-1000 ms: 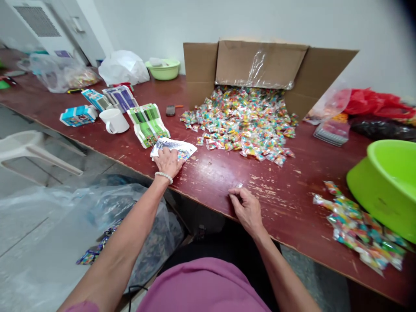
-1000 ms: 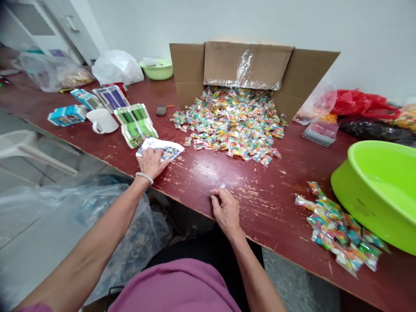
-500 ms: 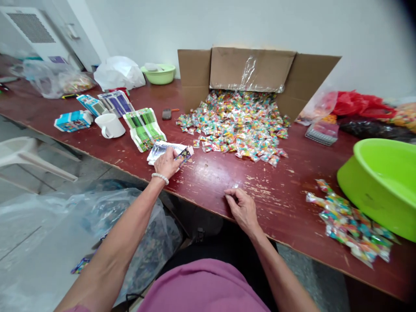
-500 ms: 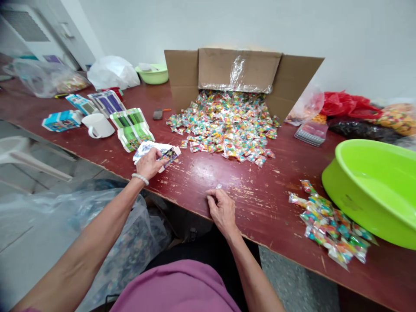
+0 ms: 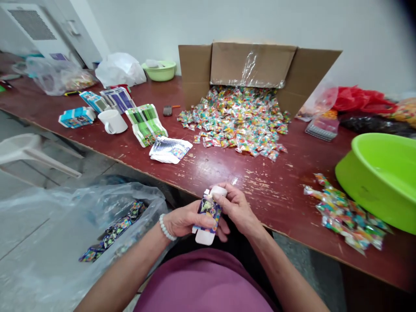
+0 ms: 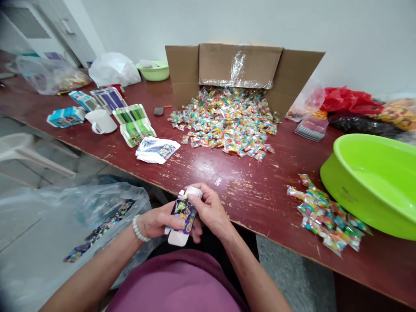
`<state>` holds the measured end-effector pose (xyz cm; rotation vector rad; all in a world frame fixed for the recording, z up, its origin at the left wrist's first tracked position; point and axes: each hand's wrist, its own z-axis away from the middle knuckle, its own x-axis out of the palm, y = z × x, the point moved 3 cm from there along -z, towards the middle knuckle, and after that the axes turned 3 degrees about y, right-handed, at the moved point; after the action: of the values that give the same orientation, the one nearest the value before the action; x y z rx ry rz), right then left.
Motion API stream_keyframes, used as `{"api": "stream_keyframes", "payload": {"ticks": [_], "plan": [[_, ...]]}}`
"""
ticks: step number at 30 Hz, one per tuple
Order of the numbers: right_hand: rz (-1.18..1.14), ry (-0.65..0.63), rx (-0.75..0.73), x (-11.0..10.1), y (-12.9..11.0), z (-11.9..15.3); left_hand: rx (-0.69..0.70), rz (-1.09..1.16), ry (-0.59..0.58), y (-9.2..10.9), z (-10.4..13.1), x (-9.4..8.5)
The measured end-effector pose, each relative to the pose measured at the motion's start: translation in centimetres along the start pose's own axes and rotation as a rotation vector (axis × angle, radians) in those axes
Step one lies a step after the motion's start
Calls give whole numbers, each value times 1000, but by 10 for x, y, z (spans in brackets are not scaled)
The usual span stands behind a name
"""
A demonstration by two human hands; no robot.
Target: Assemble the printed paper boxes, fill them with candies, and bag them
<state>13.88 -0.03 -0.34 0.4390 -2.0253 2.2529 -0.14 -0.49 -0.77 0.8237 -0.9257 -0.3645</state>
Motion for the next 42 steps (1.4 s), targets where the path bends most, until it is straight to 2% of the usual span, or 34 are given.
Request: {"api": "stream_keyframes", "payload": {"ticks": [1,3,7,10,13,16,19,22,27,31,34,38,42], "plan": [[-16,-33,14,1,-1,3,2,9,6,-2,-2,2],[-67,-53,36,2,-3,7,47,10,94,-6,-6,4],[-81,14,0,1,-6,10,186,-63,295,-4,-9,9],[-74,23,-20,2,-6,13,205,-155,398,2,-8,11],[-110,2,22,5,-1,15,220,-177,485,5,-9,8],[-92,101,15,3,4,14,238,-155,547,5,-11,2],[55,254,-78,-7,4,9,291,-254,563,5,-13,-2],[154,314,-138,-18,0,4,376,-305,606,6,-11,-3],[-15,381,-115,-20,0,3,518,-343,780,3,-3,4],[-64,357,-164,-13,4,6,478,-439,739,7,-3,11],[-22,339,-161,-15,6,6,444,-381,666,11,-5,9],[-40,307,-52,-25,8,3,414,-299,585,12,-8,3],[-85,193,60,-32,2,-1,417,-383,523,15,-5,-1]]}}
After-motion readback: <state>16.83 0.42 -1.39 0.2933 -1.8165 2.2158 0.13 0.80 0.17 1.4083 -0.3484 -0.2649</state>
